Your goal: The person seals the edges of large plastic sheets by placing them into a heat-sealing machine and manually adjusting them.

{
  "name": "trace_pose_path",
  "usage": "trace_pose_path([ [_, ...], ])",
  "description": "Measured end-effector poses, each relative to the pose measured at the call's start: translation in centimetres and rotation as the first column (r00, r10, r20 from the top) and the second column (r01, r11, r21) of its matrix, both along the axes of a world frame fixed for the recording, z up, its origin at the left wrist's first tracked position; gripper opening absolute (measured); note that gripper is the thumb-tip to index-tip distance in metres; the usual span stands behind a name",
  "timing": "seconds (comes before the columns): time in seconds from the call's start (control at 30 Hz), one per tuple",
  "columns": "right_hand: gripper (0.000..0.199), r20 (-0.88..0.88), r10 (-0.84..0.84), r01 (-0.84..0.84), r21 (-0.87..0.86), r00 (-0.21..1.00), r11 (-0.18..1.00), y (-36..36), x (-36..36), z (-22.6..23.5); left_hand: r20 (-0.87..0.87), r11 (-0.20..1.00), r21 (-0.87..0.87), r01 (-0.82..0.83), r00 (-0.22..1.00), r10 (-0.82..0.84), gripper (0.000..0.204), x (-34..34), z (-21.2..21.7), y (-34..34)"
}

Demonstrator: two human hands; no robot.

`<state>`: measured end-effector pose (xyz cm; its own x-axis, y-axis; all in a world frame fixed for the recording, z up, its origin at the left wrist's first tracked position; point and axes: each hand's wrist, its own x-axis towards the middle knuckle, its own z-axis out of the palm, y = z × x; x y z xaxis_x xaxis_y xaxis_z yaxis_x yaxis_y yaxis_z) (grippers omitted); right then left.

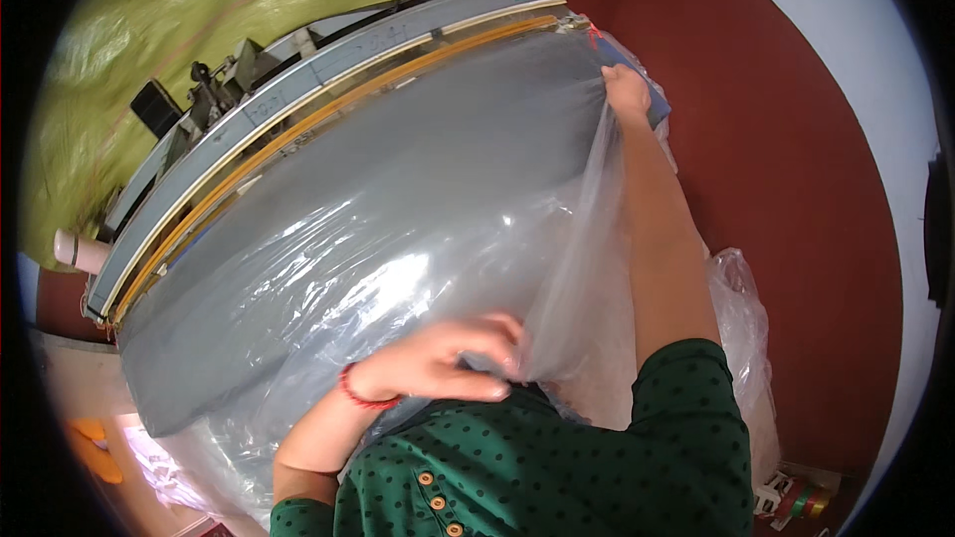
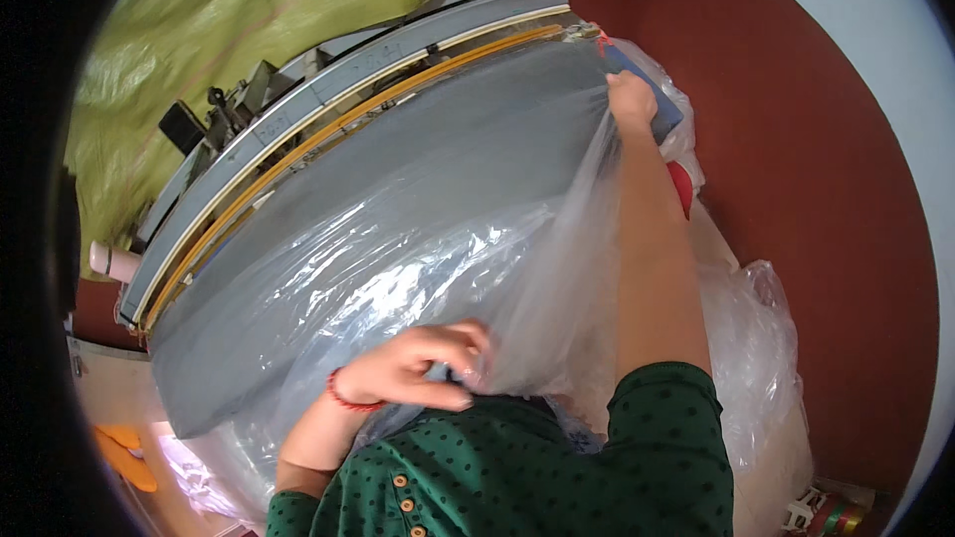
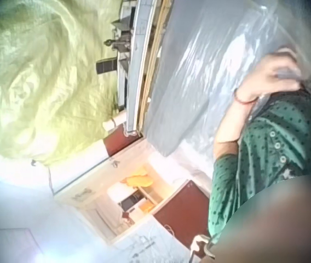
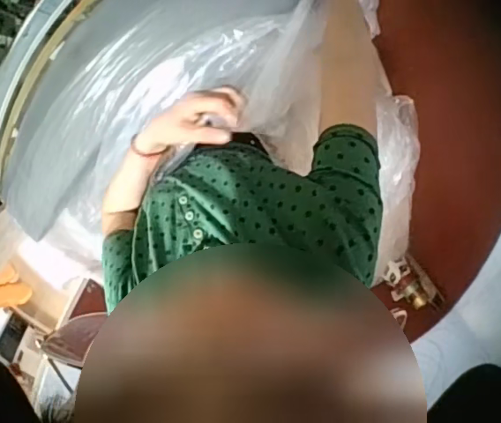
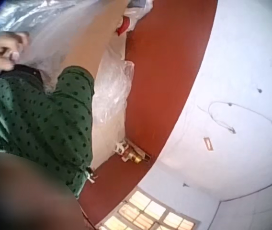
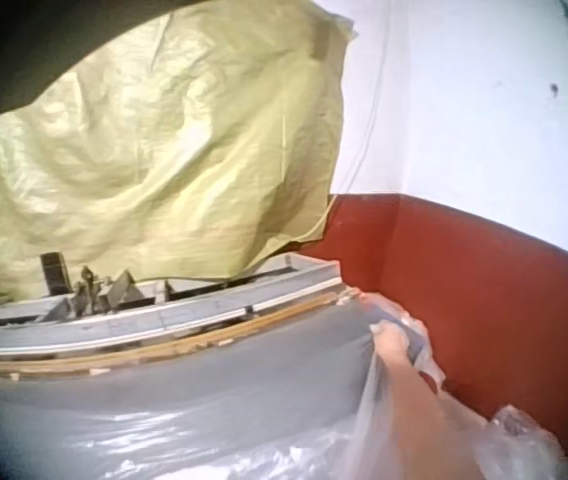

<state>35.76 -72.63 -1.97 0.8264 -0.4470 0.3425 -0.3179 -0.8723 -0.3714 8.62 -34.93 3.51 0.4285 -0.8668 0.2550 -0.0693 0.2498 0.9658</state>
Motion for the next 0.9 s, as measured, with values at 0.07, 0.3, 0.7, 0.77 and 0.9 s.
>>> trace_pose_path([
  [0.07,0.033,0.019,0.011,-0.012,0.049,1.0,0.999,-0.2,-0.2,-0.2,-0.258,0.987,-0.158,-0.031,0.966,-0.011,0.025,-1.6,2.3,4.2],
  [0.3,0.038,0.164,0.001,-0.019,0.106,0.986,0.994,-0.3,-0.3,-1.1,-0.451,0.456,-0.751,-0.477,0.875,0.173,0.049,-6.8,6.6,11.3],
  [0.7,0.04,0.231,0.018,-0.054,0.148,0.973,0.988,-0.9,-0.3,-1.2,-0.353,0.85,-0.231,-0.473,0.855,0.379,0.015,-9.5,-0.8,13.5],
  [0.77,0.04,0.283,0.035,-0.095,0.202,0.959,0.975,-1.1,-0.4,-1.3,-0.451,0.403,-0.298,-0.865,0.5,0.739,0.027,-12.6,-0.1,17.1],
  [0.9,0.041,0.325,0.026,-0.098,0.205,0.945,0.974,-1.2,-0.2,-1.7,-0.54,0.118,-0.623,-0.774,0.534,0.65,0.046,-15.4,1.6,23.2],
])
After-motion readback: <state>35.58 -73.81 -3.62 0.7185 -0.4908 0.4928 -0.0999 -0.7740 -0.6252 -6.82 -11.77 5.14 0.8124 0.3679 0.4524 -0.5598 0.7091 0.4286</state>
